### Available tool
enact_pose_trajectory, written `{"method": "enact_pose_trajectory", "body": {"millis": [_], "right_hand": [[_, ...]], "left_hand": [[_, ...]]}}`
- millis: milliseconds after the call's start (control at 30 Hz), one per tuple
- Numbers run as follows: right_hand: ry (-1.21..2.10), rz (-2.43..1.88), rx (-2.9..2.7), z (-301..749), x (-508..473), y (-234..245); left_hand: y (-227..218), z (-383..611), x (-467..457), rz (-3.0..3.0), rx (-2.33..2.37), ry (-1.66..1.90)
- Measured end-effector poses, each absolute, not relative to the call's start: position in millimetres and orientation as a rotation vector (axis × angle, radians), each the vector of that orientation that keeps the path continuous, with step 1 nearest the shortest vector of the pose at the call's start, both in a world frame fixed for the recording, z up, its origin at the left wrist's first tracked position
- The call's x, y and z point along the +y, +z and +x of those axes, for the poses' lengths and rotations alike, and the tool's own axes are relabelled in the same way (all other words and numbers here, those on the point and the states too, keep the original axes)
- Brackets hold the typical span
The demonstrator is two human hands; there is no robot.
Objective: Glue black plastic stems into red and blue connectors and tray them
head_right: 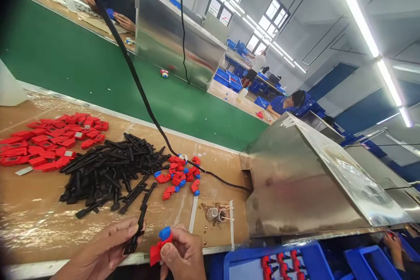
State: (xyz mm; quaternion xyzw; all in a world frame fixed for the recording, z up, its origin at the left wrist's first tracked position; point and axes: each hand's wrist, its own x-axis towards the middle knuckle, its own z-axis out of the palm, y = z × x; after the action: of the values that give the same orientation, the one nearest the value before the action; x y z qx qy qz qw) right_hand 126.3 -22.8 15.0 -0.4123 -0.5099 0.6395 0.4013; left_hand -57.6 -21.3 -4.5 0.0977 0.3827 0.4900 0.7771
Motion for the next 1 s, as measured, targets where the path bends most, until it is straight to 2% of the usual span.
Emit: {"method": "enact_pose_trajectory", "body": {"millis": [167,367,700,1000], "right_hand": [[1.749,-0.997,-1.095,118.3,-32.3,2.7],[1.734,-0.992,-1.094,116.9,-34.4,-2.7],[1.335,-1.268,-1.359,114.8,-51.6,8.8],[1.054,-1.256,-1.576,108.9,-67.5,2.7]], "left_hand": [[-2.1,-62.6,-25.1,0.447,0.861,0.972],[0.6,-63.3,-24.5,0.506,0.876,0.942],[10.3,-62.2,-19.3,0.692,1.033,0.929],[8.5,-69.2,-25.6,0.785,1.0,1.005]]}}
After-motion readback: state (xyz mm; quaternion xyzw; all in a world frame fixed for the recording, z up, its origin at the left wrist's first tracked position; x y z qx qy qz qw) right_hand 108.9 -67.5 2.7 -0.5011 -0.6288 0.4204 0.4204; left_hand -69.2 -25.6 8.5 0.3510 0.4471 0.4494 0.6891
